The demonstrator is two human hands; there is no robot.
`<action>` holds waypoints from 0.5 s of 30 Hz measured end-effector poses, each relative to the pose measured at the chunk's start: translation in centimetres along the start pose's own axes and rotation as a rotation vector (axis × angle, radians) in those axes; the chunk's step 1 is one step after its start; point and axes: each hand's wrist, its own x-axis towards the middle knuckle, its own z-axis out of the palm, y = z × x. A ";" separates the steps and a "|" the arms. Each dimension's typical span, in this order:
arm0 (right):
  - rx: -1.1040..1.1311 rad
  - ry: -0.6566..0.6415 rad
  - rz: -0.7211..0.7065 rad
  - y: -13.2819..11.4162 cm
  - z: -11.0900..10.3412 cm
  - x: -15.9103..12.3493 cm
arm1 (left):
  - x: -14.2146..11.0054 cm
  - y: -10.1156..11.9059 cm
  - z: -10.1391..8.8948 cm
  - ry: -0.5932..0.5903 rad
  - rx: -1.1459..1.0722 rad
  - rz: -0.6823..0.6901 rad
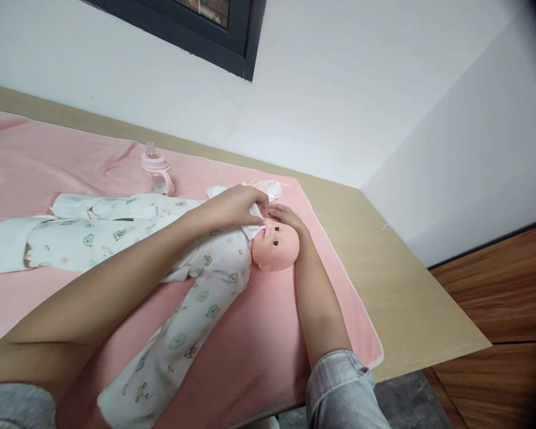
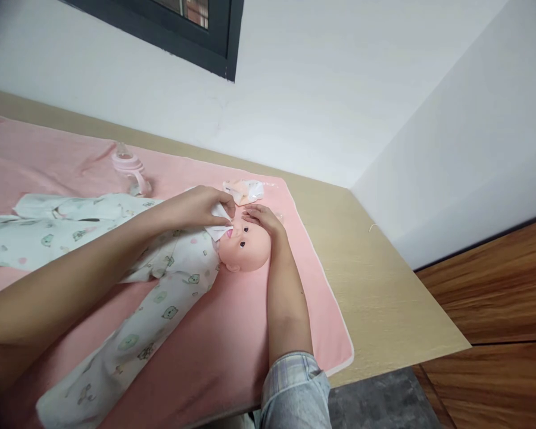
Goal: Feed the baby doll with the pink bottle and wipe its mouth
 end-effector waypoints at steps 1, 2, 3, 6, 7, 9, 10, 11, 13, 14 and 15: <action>0.000 0.004 0.002 0.0 0.0 0.0 | 0.0 0.0 0.0 0.003 0.008 -0.003; -0.001 0.009 0.004 -0.1 0.0 0.0 | 0.0 0.1 0.0 0.009 0.018 -0.005; -0.003 0.014 0.005 -0.1 0.0 0.0 | 0.0 0.1 0.0 0.016 0.031 -0.008; -0.012 0.017 0.014 -0.3 0.1 -0.1 | 0.0 0.2 0.0 0.032 0.056 -0.006; -0.015 0.020 0.015 -0.3 0.2 -0.2 | 0.0 0.3 -0.1 0.036 0.057 -0.002; -0.018 0.026 0.011 -0.4 0.3 -0.3 | 0.0 0.6 -0.3 0.046 0.048 0.001; -0.020 0.028 0.006 -0.5 0.3 -0.4 | -0.1 0.7 -0.4 0.050 0.035 0.001; -0.021 0.030 -0.001 -0.5 0.4 -0.5 | -0.1 0.9 -0.5 0.048 0.018 0.001; -0.025 0.037 -0.014 -0.5 0.5 -0.7 | -0.2 1.3 -0.6 0.029 -0.025 0.004; -0.026 0.042 -0.018 -0.6 0.6 -0.8 | -0.3 1.4 -0.7 0.014 -0.042 0.006; -0.026 0.046 -0.020 -0.6 0.6 -0.9 | -0.3 1.6 -0.6 -0.004 -0.053 0.008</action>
